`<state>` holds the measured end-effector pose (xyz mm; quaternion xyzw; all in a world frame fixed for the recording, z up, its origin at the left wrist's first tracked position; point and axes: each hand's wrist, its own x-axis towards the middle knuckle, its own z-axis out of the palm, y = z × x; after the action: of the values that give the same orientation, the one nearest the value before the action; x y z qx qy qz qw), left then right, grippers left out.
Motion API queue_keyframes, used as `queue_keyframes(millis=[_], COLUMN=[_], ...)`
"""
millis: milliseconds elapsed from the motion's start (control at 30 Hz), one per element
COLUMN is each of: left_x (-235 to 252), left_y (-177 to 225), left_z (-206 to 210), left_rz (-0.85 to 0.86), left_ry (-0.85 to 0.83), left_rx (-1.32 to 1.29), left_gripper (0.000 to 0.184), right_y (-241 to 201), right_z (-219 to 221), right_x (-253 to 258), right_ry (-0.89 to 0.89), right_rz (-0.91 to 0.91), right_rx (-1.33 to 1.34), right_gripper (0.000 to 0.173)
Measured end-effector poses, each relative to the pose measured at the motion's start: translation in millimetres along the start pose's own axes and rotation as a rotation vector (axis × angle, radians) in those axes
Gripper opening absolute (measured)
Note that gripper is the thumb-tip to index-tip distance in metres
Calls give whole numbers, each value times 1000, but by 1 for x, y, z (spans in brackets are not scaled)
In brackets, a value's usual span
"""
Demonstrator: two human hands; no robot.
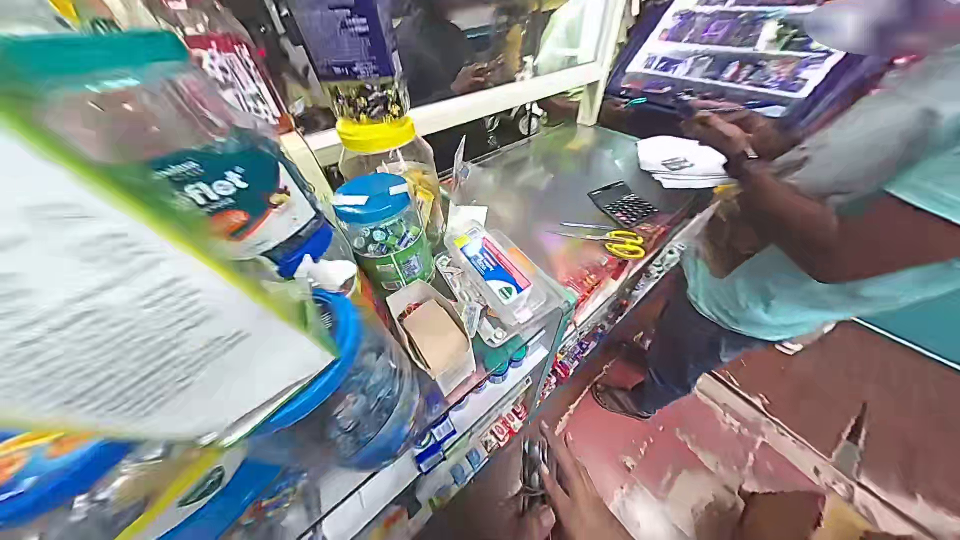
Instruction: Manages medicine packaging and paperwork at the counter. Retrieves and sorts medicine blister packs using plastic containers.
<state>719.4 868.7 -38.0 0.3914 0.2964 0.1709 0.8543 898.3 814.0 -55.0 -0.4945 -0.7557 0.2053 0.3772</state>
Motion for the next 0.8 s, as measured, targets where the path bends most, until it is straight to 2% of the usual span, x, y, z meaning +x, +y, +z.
queue_keyframes(millis=[67,133,167,200,233,267,300,333,367,433,500,567,633,667,733,800], left_x=[34,48,57,70,93,126,126,116,114,112,115,123,117,109,100,93], left_y=[15,51,66,65,42,10,19,46,52,41,41,32,39,45,47,40], left_z=[10,37,49,52,42,24,32,47,53,69,71,63,68,74,85,86], left_rz=[117,77,111,245,495,791,645,412,369,489,541,594,590,578,633,711], left_ry=[102,212,246,231,140,-70,41,207,287,456,452,386,434,478,578,604], left_rx=[2,23,51,40,-30,-124,-159,-144,-98,-99,-143,-212,-156,-148,-240,-290], left_gripper=[37,33,26,21,23,34,32,29,31,39,57,68,77,75,41,27], right_y=[37,61,73,85,97,108,119,128,135,139,124,100,73,59,28,7], right_z=[-35,-78,-101,-123,-140,-154,-163,-168,-168,-162,-151,-130,-108,-100,-90,-80], right_x=[28,55,71,89,105,120,135,151,166,197,232,265,291,301,321,329], right_ry=[-105,-240,-292,-311,-300,-269,-229,-172,-120,-44,-50,-111,-313,-484,-877,-1046], right_rz=[-46,-47,-50,-60,-64,-73,-100,-140,-199,-348,-510,-688,-770,-733,-566,-487], right_rx=[51,201,284,376,434,442,399,325,260,154,27,-172,-316,-365,-476,-568], right_gripper=[115,121,122,118,109,96,83,69,56,35,26,24,22,21,26,25])
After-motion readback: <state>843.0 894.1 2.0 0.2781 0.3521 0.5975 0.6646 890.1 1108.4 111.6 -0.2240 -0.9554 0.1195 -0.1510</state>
